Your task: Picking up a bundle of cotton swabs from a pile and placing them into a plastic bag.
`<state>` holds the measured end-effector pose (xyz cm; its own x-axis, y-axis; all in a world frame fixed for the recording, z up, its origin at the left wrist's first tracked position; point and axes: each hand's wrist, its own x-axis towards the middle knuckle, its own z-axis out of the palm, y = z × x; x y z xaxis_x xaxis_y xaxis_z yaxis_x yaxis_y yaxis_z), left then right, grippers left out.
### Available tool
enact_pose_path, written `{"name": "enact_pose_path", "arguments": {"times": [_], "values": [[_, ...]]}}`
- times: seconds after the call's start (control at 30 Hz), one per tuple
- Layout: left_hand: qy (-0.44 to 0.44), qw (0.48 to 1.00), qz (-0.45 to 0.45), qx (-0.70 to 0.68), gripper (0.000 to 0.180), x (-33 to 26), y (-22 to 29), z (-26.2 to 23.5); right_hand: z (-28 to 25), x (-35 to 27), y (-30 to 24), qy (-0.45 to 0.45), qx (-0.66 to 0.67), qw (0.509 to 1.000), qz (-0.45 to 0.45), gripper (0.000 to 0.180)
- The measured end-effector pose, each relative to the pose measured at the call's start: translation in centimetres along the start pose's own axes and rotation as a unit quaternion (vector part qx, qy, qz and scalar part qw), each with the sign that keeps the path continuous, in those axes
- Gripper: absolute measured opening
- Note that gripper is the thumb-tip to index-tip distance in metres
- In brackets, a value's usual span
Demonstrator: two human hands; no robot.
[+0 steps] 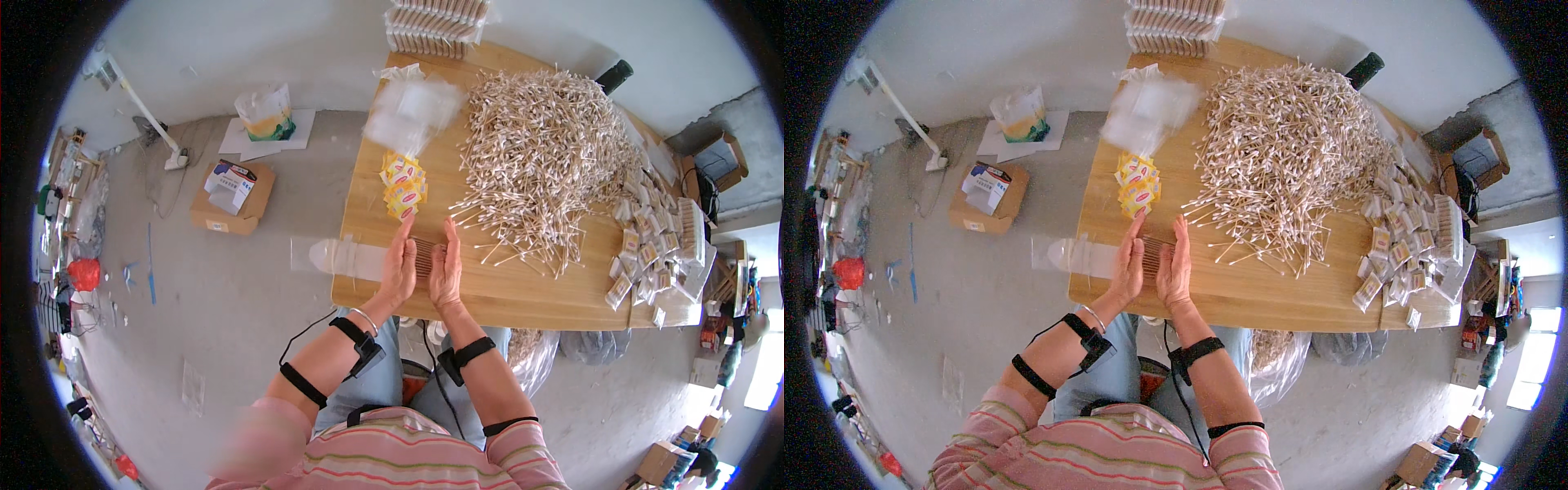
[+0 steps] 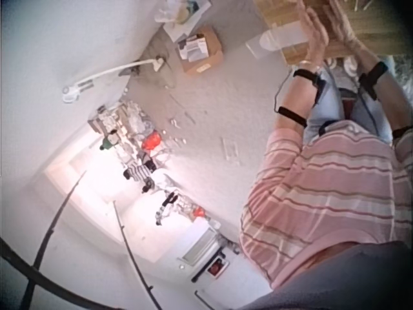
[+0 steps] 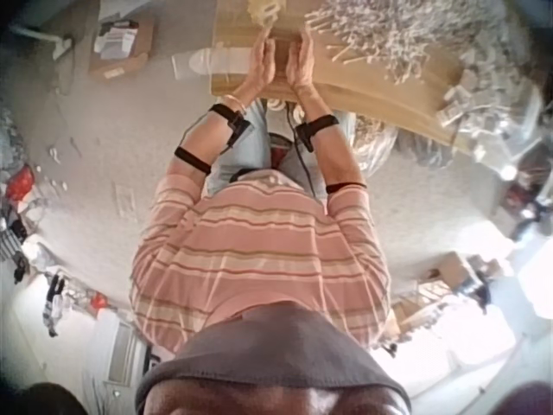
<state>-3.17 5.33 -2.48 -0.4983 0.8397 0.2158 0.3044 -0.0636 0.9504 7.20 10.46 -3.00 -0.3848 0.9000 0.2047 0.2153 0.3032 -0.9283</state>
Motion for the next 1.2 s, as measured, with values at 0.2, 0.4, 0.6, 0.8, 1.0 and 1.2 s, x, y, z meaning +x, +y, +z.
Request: {"name": "enact_pose_path", "arguments": {"times": [0.2,0.4,0.6,0.8,1.0,1.2], "values": [[-0.027,0.999,-0.019,0.03,0.051,-0.1,0.1,-5.0,-1.4,-1.0,-1.3,-0.144,-0.288,0.943,-0.085,0.061],[-0.157,0.916,0.126,0.347,0.06,-1.8,-0.4,-6.1,-1.5,-1.4,-1.5,-0.226,-0.395,0.886,-0.086,0.07],[-0.128,0.925,0.043,0.355,0.053,-1.7,0.3,-6.0,-3.1,-0.4,-0.4,-0.074,-0.282,0.953,-0.078,0.028],[-0.128,0.919,0.049,0.368,0.049,-1.8,-0.9,-5.5,-3.2,1.6,-0.7,-0.095,-0.346,0.931,-0.065,0.01],[-0.123,0.918,0.056,0.374,0.047,-1.8,-0.8,-5.7,-3.2,2.5,-1.5,-0.17,-0.353,0.92,-0.009,0.01],[-0.121,0.917,0.062,0.375,0.047,-1.7,-0.5,-5.7,-3.3,3.2,-2.7,-0.228,-0.401,0.884,-0.07,0.006]]}}
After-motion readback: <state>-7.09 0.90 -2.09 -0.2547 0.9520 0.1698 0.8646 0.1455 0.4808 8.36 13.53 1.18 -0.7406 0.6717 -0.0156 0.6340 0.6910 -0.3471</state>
